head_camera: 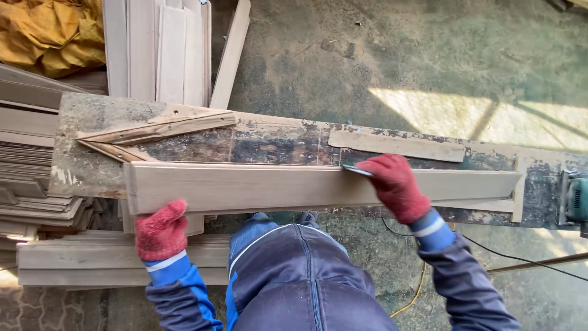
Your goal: Sanding a piece of wood molding by hand with a piece of sandpaper.
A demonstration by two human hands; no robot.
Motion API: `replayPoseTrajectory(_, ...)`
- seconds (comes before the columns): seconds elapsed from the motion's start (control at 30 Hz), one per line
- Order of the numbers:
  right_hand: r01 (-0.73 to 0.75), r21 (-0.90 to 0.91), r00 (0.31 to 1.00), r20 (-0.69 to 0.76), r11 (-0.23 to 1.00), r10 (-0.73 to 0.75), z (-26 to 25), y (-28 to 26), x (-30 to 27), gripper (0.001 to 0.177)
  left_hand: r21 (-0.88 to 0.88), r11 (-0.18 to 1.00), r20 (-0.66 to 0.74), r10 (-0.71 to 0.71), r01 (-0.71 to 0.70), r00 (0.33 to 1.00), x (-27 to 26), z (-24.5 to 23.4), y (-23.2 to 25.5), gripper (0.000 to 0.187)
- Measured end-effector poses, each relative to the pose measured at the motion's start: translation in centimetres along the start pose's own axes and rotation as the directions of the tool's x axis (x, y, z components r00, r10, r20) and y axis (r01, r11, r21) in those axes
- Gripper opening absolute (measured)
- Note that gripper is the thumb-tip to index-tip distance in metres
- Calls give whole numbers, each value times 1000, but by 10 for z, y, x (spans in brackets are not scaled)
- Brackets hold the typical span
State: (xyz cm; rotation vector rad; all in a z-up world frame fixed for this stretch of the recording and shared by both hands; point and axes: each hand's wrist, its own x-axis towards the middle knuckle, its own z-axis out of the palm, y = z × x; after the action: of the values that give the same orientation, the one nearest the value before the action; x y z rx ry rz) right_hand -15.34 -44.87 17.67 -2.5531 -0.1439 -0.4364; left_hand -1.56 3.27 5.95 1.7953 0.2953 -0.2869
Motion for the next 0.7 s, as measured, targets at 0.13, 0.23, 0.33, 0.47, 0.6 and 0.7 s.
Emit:
replayPoseTrajectory(0.13, -64, -74, 998, -15, 995, 63, -6, 26, -26, 12, -637, 758, 7, -179, 142, 984, -13, 4, 31, 46)
replayPoseTrajectory(0.23, -9, -20, 996, -88, 1000, 8, 31, 11, -3, 13, -407, 906, -51, -147, 114, 988, -8, 1, 26, 52)
replayPoseTrajectory(0.33, 64, -45, 994, -87, 997, -68, 46, 11, 7, 11, -381, 920, -87, -132, 89, 987, -8, -1, 34, 53)
replayPoseTrajectory(0.47, -78, 33, 996, -31, 996, 79, -1, 41, -30, 15, -554, 828, -114, -179, 87, 977, -7, -3, 32, 38)
replayPoseTrajectory(0.6, -161, -267, 983, 46, 950, 179, -36, 116, -126, 3, -624, 771, -43, -198, 129, 979, 3, 9, 38, 42)
replayPoseTrajectory(0.7, -373, -349, 893, 117, 860, 435, -43, 81, -132, 16, 316, 844, 97, 426, -433, 900, 9, 11, 24, 53)
